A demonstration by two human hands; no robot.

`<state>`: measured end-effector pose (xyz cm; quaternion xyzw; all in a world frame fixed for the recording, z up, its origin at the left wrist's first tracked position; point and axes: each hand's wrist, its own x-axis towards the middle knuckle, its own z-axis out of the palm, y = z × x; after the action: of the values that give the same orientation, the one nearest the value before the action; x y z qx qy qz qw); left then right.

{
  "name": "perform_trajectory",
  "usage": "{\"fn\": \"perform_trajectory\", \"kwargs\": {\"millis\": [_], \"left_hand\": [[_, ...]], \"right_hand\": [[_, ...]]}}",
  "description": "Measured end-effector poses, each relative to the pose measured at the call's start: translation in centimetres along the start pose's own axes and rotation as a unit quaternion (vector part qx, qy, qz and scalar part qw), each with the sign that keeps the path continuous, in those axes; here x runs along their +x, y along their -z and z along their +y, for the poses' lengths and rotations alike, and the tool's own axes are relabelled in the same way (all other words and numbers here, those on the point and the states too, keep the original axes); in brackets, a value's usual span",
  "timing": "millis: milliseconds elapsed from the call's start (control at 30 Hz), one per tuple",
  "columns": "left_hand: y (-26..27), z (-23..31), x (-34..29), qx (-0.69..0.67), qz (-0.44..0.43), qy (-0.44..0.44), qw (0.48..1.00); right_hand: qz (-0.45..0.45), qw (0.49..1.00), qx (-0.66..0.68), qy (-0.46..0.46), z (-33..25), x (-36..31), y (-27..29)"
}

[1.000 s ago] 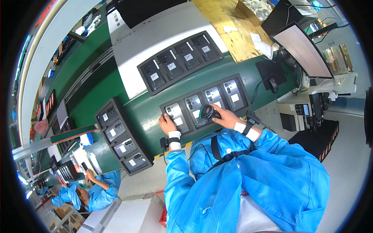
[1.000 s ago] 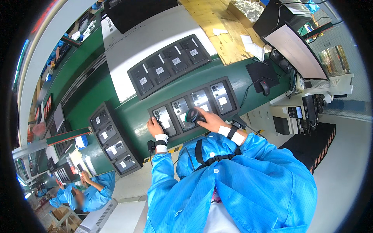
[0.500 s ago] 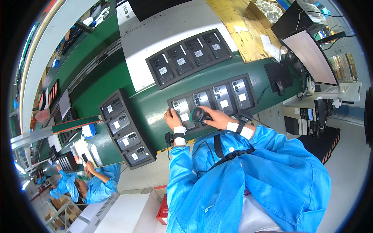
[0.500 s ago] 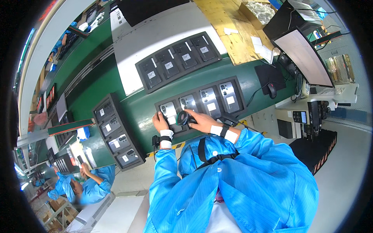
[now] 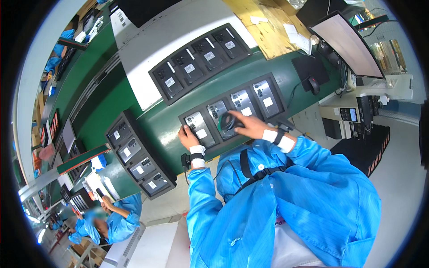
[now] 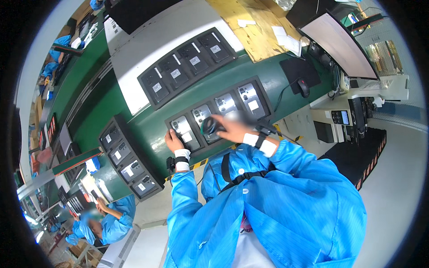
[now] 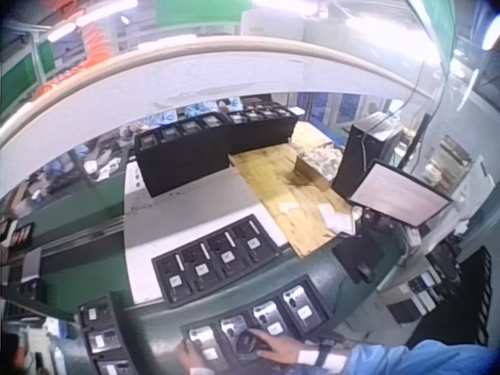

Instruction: The user is scanning barcodes on mobile phones and applying labels to them on an assembly line.

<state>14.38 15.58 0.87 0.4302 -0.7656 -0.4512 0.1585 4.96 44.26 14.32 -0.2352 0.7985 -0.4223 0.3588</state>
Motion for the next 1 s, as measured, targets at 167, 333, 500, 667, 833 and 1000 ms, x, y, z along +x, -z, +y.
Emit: {"fn": "perform_trajectory", "kwargs": {"millis": [167, 333, 500, 667, 833, 1000], "left_hand": [[0.1, 0.3, -0.1, 0.021, -0.002, 0.007, 1.000], [0.0, 0.5, -0.1, 0.013, 0.002, 0.013, 1.000], [0.2, 0.7, -0.2, 0.004, -0.006, -0.002, 1.000], [0.2, 0.9, -0.2, 0.014, -0.010, -0.005, 1.000], [0.1, 0.7, -0.1, 0.012, -0.006, 0.017, 1.000], [0.0, 0.4, 0.0, 0.009, 0.005, -0.012, 1.000]], "right_hand": [[0.213, 0.975, 0.014, -0.056, 6.8, -4.1, 7.0], [0.388, 0.909, 0.022, -0.149, 14.9, -3.8, 12.3], [0.446, 0.878, -0.045, -0.166, 19.3, -1.7, 14.4], [0.445, 0.872, -0.023, -0.201, 20.3, -0.5, 15.5], [0.469, 0.851, -0.069, -0.228, 20.5, 0.7, 15.2], [0.552, 0.809, -0.153, -0.133, 18.9, -0.6, 14.3]]}}
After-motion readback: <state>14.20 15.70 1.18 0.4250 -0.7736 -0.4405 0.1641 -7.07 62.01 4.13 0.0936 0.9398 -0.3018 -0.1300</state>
